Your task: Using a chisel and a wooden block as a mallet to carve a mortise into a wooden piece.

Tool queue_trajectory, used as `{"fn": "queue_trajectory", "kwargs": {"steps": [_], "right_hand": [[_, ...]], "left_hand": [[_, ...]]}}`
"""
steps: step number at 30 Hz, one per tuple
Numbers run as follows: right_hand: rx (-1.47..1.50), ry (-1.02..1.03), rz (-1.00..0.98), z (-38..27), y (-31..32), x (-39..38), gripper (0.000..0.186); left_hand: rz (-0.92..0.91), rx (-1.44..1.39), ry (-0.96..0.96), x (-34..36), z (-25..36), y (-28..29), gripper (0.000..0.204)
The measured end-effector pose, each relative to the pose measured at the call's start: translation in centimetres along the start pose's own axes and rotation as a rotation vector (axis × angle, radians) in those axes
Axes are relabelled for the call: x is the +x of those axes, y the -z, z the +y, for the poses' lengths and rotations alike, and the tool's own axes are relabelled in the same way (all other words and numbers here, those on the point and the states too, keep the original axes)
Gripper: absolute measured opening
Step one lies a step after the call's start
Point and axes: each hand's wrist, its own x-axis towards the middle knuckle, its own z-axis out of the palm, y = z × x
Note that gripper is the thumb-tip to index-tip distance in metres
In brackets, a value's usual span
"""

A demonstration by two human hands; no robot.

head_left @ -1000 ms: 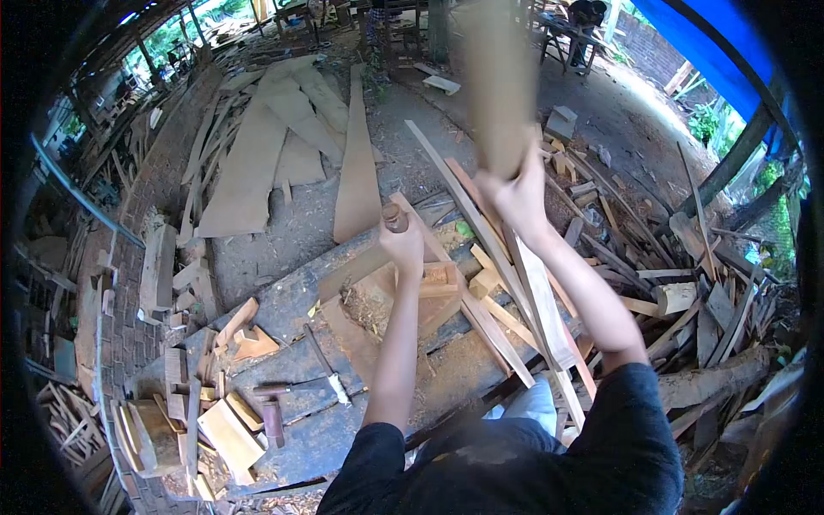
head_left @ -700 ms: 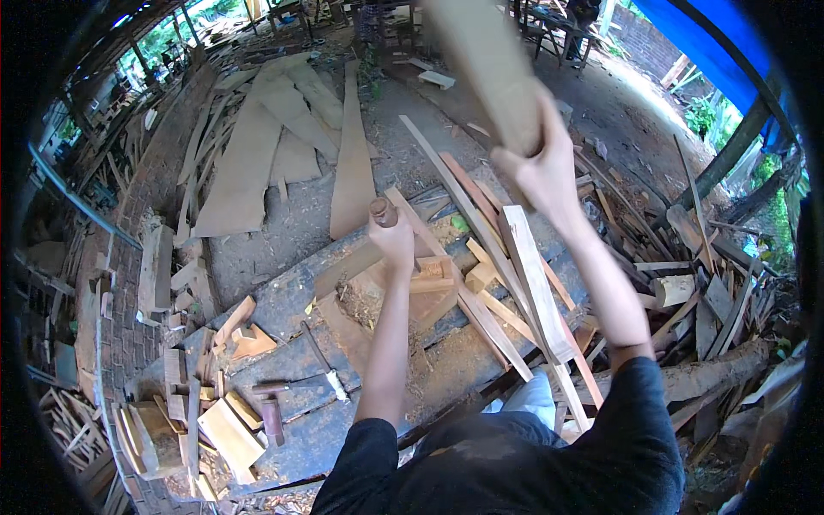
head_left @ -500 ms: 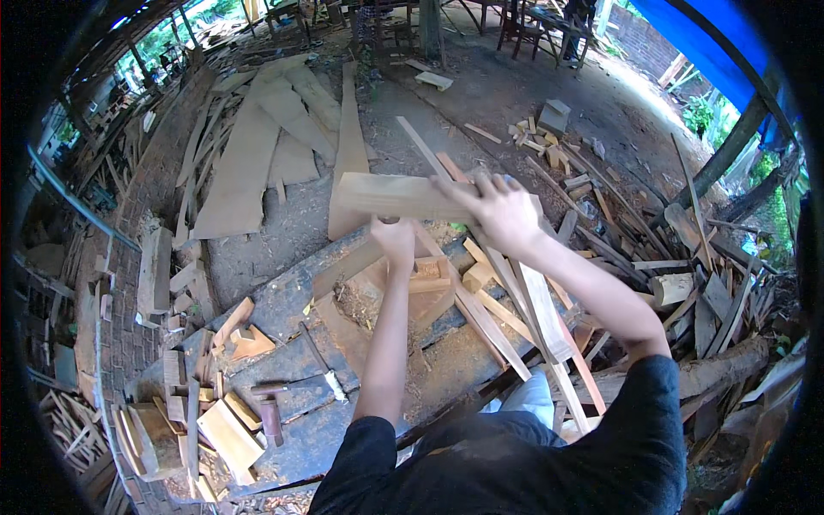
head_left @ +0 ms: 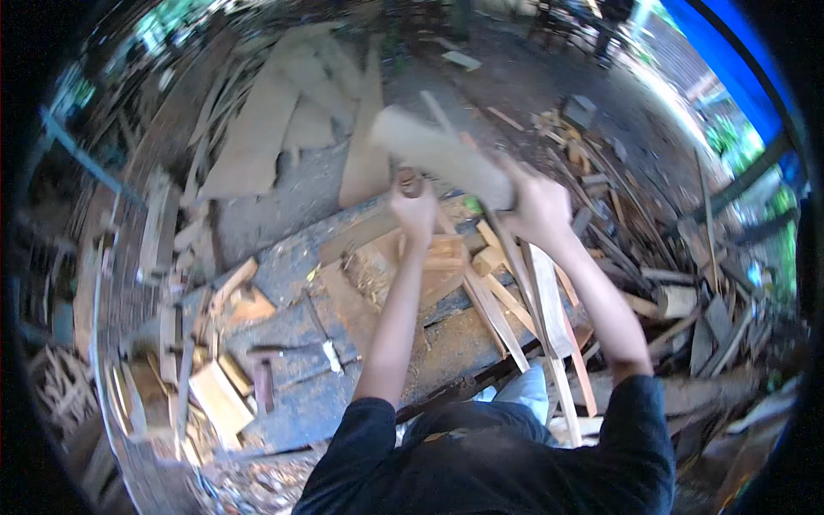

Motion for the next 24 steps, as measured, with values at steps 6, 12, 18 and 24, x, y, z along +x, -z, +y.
{"fn": "queue_trajectory", "kwargs": {"steps": [6, 12, 18, 24], "right_hand": [[0.87, -0.203, 0.189, 3.7, -11.2, -3.0, 0.067], [0.628, -0.68, -0.144, 5.9, -26.1, -6.0, 0.066], [0.655, -0.713, -0.098, 5.6, -26.7, -6.7, 0.073], [0.754, -0.762, -0.029, 4.5, -25.1, -7.3, 0.067]], "left_hand": [[0.014, 0.009, 0.126, -0.2, 2.2, 0.5, 0.021], [0.126, 0.111, -0.096, 1.0, 2.8, 1.0, 0.01], [0.341, -0.046, 0.198, 3.6, -1.9, 5.1, 0.005], [0.721, -0.068, 0.483, 1.8, -4.9, 11.2, 0.01]]}}
